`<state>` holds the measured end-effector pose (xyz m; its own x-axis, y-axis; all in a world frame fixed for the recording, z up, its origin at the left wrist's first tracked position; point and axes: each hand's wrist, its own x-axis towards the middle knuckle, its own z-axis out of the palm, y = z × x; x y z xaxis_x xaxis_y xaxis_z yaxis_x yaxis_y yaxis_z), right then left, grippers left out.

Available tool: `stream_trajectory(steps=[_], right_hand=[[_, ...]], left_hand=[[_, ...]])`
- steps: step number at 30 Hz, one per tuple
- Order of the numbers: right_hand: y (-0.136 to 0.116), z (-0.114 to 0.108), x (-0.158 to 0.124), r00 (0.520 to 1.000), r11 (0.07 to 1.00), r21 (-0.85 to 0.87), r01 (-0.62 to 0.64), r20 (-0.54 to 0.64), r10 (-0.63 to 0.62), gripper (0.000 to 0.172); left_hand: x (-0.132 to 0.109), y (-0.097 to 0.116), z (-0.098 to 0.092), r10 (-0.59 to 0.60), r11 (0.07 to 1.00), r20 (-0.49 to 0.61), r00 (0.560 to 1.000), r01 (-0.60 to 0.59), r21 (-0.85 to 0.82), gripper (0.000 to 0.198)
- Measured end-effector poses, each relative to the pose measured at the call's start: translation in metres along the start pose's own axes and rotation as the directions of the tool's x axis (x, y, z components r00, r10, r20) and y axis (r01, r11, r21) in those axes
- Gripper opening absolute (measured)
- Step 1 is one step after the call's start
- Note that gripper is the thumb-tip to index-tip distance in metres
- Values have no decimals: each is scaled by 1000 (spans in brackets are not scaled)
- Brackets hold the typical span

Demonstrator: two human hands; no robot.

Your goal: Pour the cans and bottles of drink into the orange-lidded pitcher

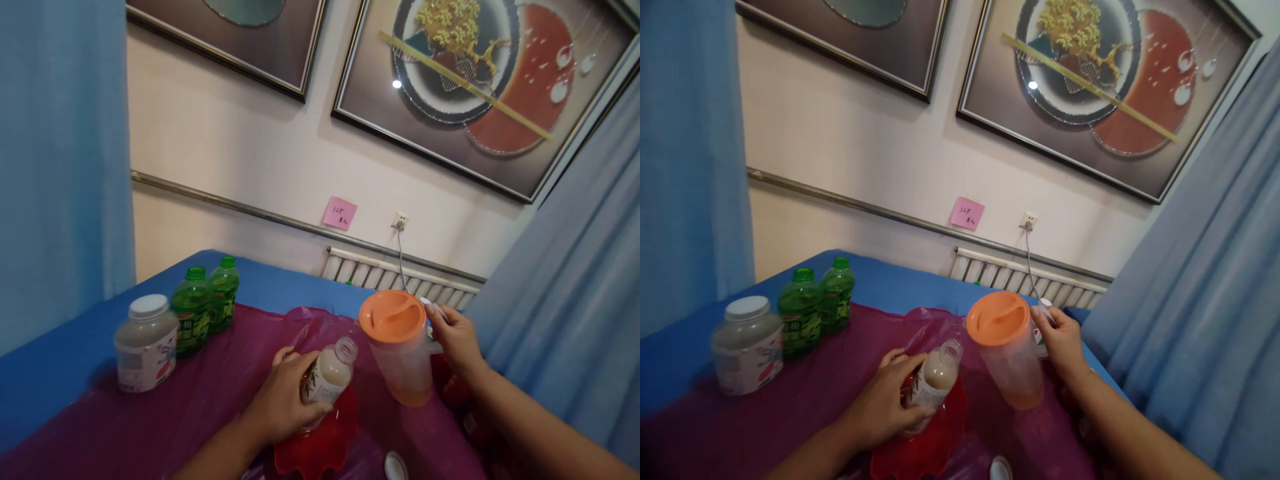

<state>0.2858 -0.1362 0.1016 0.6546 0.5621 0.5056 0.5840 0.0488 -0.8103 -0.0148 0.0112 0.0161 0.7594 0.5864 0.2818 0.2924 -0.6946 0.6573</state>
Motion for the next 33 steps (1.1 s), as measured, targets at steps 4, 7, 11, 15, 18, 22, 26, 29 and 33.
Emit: stream_trajectory(steps=[4,7,11,15,18,22,26,29,33], right_hand=[[38,22,-15,972,969,176,-172,-128,196,58],[57,38,-28,957,949,242,-204,-155,246,60],[71,47,-41,937,906,354,-232,-169,306,61],[77,41,-51,925,877,410,-249,-169,341,57],[76,32,-60,926,872,412,-263,-146,348,54],[72,21,-76,915,899,341,-275,-193,353,51],[80,10,-112,895,903,247,-350,-196,401,50],[87,5,-147,919,917,65,-394,55,391,37],[79,1,-175,874,950,-223,-219,389,293,25]], left_hand=[[3,-8,4,-62,998,-94,994,62,2,71],[3,-11,7,-75,997,-131,988,73,-20,66],[3,-11,8,-41,999,-165,985,39,-12,62],[3,-16,11,-37,999,-154,987,35,-14,68],[5,-22,14,-24,1000,-141,990,22,-11,70],[8,-30,18,28,1000,-112,993,-27,5,66],[8,-34,19,11,1000,-95,995,-10,11,67],[6,-37,20,14,1000,-109,994,-12,20,69],[4,-43,22,31,999,-131,991,-25,48,72]])
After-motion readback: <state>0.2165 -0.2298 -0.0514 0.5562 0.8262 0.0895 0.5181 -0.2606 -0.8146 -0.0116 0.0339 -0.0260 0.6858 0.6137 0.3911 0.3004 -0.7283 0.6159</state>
